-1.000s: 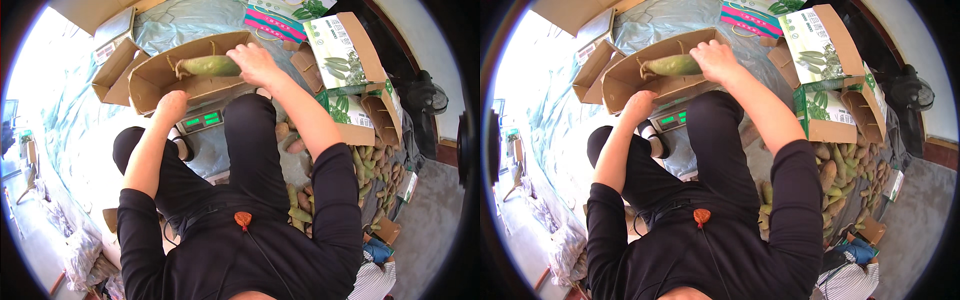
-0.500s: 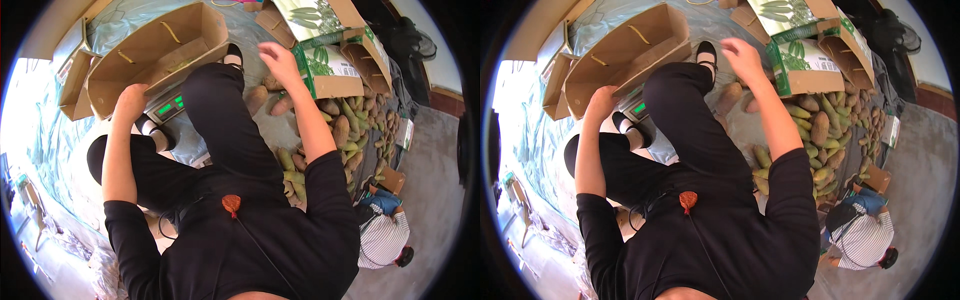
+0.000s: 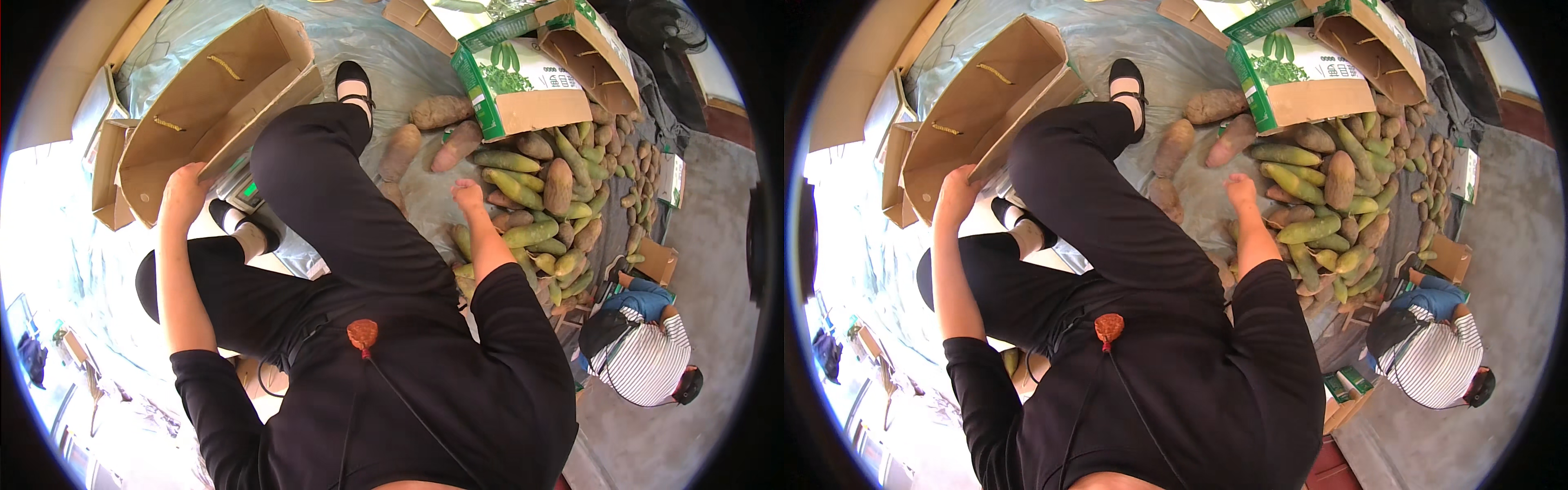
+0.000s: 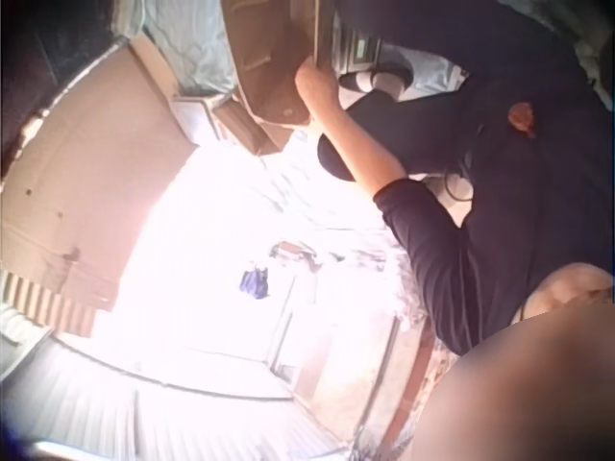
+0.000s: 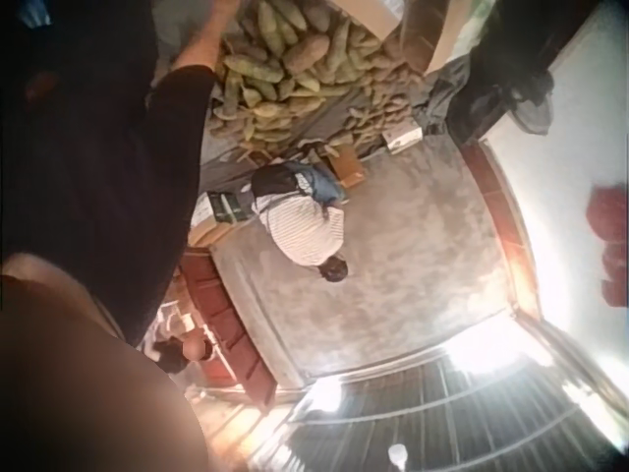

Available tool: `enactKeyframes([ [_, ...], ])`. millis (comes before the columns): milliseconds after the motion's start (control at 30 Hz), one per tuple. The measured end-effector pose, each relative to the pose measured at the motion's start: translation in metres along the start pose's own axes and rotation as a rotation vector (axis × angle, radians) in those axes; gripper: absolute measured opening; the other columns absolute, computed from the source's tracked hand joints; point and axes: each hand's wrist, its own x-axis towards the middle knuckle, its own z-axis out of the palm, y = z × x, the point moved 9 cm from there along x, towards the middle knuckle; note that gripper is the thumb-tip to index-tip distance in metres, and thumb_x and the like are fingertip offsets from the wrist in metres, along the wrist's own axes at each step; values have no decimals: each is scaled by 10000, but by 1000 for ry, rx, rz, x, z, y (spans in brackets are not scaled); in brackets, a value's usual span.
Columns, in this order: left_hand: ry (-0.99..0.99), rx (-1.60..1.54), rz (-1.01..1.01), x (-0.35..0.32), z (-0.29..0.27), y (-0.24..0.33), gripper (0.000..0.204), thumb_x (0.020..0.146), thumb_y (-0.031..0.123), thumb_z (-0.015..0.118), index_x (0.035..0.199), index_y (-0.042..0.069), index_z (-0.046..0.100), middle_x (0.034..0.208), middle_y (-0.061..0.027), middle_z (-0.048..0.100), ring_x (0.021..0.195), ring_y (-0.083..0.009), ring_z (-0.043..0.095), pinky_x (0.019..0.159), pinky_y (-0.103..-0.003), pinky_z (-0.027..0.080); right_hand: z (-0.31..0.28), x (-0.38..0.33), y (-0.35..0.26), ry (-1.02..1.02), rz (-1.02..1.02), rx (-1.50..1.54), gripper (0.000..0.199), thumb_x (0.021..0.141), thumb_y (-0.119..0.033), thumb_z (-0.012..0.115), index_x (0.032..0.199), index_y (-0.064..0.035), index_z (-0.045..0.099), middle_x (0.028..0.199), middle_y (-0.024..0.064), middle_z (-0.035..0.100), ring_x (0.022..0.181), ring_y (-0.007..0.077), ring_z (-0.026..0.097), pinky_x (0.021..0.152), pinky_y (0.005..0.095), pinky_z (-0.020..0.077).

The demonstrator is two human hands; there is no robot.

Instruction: Sorting and weighing produce, then placing it into paper bags and boxes.

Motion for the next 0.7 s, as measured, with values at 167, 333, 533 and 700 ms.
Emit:
enactKeyframes([
  [167, -32, 19, -38, 5, 5, 4, 219, 774, 75, 623, 983, 21, 651, 943, -190, 626, 929, -379, 580, 810, -430, 444, 3, 28, 20, 83, 52, -2, 507, 731, -135, 742, 1181, -50, 525, 804, 52, 614, 647, 154, 566, 474, 312, 422],
  [333, -20, 19, -72, 5, 4, 3, 215, 774, 63, 626, 982, 16, 655, 940, -178, 629, 920, -368, 587, 811, -417, 444, 9, 42, -2, 163, 162, 209, 702, 724, -156, 764, 1314, -83, 390, 1057, 117, 590, 879, 236, 582, 590, 410, 478],
  [533, -25, -3, -116, 3, 3, -2, 205, 776, 64, 616, 973, 32, 664, 939, -172, 630, 916, -357, 592, 809, -408, 453, 11, 59, -25, 237, 241, 275, 860, 675, -212, 813, 1366, -99, 313, 1311, 142, 466, 1096, 331, 515, 688, 495, 496],
  [700, -36, 61, -88, 5, 7, -7, 213, 775, 60, 593, 978, 48, 658, 963, -164, 629, 945, -354, 583, 833, -424, 460, 19, 75, -26, 261, 222, 328, 919, 631, -221, 850, 1356, -50, 312, 1272, 162, 494, 1056, 338, 537, 641, 507, 499],
])
